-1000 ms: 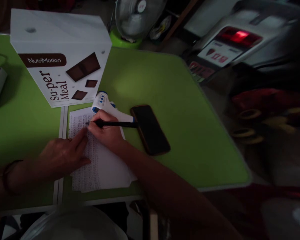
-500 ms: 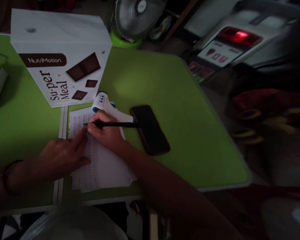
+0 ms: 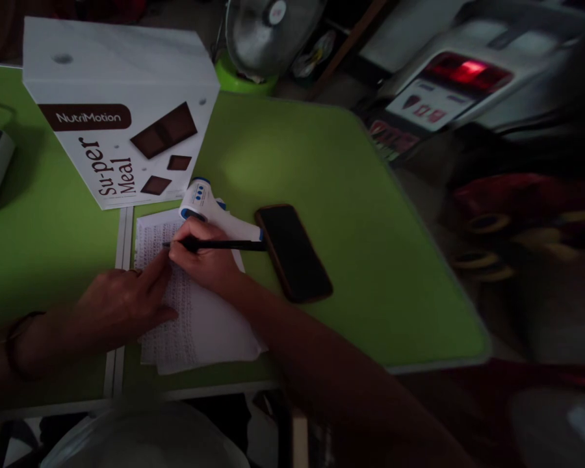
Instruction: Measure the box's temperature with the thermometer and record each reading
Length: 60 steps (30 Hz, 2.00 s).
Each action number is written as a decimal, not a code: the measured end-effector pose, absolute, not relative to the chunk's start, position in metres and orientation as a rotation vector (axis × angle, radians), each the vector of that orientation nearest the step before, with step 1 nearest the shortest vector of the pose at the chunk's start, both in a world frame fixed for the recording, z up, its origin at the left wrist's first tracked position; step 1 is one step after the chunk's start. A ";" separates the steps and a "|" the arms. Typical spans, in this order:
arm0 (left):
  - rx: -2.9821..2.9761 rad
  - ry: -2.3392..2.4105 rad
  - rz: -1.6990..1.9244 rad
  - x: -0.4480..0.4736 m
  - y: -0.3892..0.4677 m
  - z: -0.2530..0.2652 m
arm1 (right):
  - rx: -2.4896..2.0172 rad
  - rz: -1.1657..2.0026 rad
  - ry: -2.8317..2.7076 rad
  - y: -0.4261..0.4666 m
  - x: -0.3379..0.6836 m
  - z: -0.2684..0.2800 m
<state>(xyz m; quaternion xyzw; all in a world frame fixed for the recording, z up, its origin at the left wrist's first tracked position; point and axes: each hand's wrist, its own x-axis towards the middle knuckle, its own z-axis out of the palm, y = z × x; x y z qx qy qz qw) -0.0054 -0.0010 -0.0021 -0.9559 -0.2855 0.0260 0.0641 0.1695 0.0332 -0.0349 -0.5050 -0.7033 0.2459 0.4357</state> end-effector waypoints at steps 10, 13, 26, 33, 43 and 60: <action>-2.907 -0.865 0.157 -0.006 0.000 0.002 | -1.272 0.585 -1.771 0.034 0.172 -0.036; -2.907 -0.877 0.123 -0.006 -0.001 0.001 | -1.242 0.597 -1.781 0.033 0.172 -0.035; -2.896 -0.868 0.080 -0.007 -0.001 -0.002 | -1.261 0.573 -1.748 0.032 0.171 -0.034; -2.903 -0.851 0.071 -0.008 -0.001 -0.002 | -1.301 0.556 -1.690 0.032 0.171 -0.035; -2.903 -0.852 0.053 -0.007 0.000 -0.002 | -1.300 0.552 -1.680 0.032 0.170 -0.032; -2.889 -0.848 0.041 -0.007 0.000 -0.003 | -1.308 0.578 -1.635 0.031 0.170 -0.031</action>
